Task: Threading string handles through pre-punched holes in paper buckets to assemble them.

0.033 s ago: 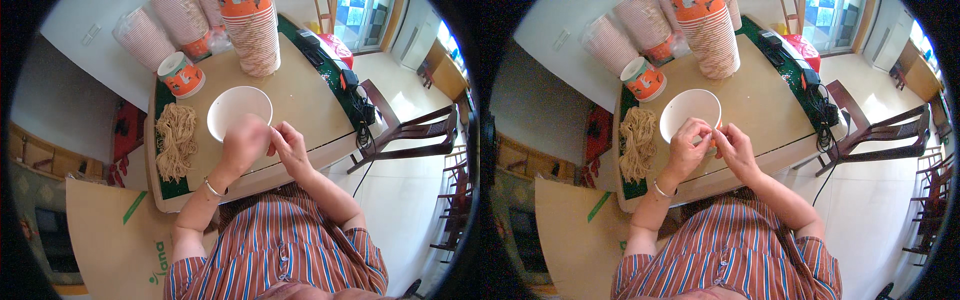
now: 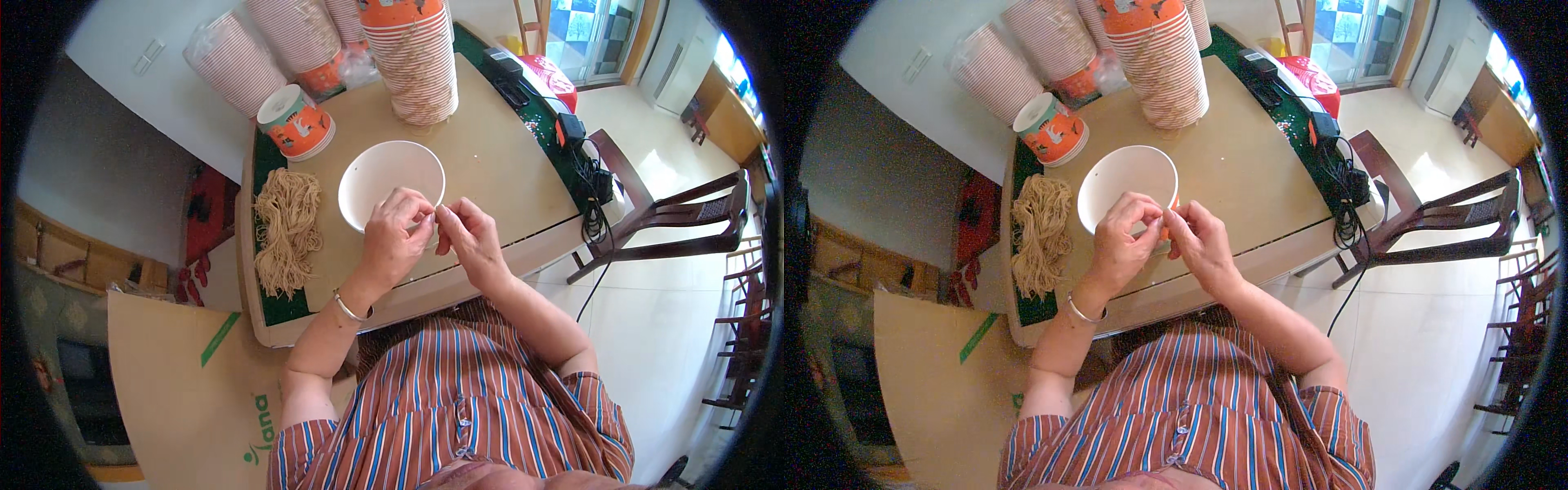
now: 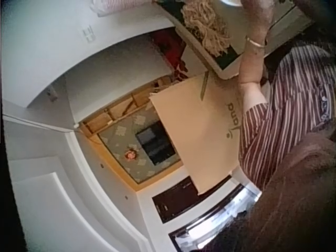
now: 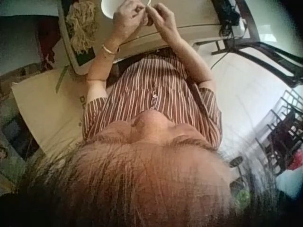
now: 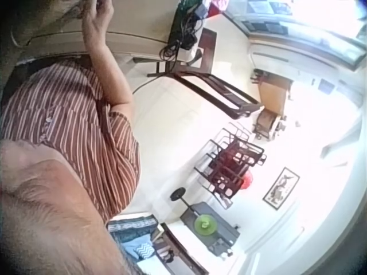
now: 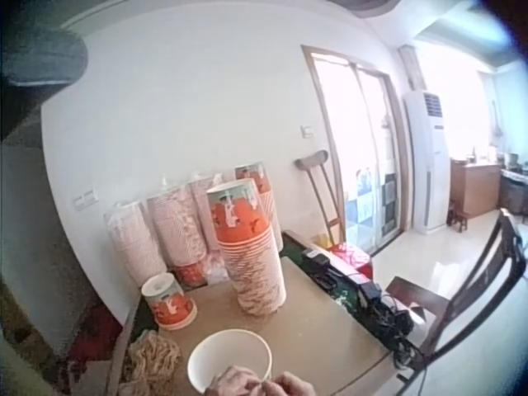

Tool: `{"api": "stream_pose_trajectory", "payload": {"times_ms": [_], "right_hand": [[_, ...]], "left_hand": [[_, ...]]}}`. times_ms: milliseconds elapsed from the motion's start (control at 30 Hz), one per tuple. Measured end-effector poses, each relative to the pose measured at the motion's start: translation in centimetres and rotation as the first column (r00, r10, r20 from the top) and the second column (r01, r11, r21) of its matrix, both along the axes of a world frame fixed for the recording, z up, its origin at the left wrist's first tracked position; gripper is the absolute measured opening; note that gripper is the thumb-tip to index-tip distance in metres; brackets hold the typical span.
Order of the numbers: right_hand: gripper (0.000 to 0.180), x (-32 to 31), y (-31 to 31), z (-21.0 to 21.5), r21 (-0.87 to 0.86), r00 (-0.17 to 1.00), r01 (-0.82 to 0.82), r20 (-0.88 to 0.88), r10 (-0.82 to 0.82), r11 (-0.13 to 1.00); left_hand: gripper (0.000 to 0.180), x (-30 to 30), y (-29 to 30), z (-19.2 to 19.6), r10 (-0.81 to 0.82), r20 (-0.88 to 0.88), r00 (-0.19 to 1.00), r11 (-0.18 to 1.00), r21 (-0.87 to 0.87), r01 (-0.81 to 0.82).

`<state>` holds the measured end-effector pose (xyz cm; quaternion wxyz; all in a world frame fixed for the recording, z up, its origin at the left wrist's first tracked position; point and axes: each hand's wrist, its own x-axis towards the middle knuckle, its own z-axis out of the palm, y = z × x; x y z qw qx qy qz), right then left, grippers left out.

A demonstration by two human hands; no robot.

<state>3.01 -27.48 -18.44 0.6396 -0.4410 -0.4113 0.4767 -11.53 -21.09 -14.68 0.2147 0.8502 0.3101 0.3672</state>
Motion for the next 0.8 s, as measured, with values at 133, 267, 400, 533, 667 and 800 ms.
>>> {"api": "stream_pose_trajectory", "payload": {"times_ms": [133,267,400,533,667,800], "right_hand": [[0.022,0.01,0.25,-0.30,-0.034,0.995,-0.033,-0.093,0.030,0.999],[0.020,0.04,0.29,-0.44,-0.050,0.993,-0.033,-0.118,0.027,0.998],[0.017,0.12,0.30,-0.30,-0.092,0.984,-0.054,-0.173,0.038,0.994],[0.013,0.07,0.39,-0.38,-0.090,0.978,-0.051,-0.207,0.031,0.995],[0.010,0.05,0.34,-0.34,-0.079,0.981,-0.038,-0.193,0.022,0.996],[0.009,0.31,0.18,-0.26,-0.085,0.985,-0.023,-0.172,0.008,0.996]], "left_hand": [[0.009,-0.02,-0.11,0.10,0.009,-0.003,1.000,1.000,-0.015,-0.009],[0.010,0.01,-0.18,0.30,-0.005,0.004,1.000,1.000,-0.020,0.005],[0.010,0.04,-0.23,0.30,-0.004,0.009,1.000,1.000,-0.013,0.004],[0.009,0.02,-0.17,0.21,0.004,-0.003,1.000,1.000,0.010,-0.004],[0.008,-0.05,-0.11,0.02,0.006,0.007,1.000,1.000,-0.021,-0.006],[0.008,-0.01,-0.18,0.11,-0.002,0.021,1.000,0.999,-0.046,0.003]]}}
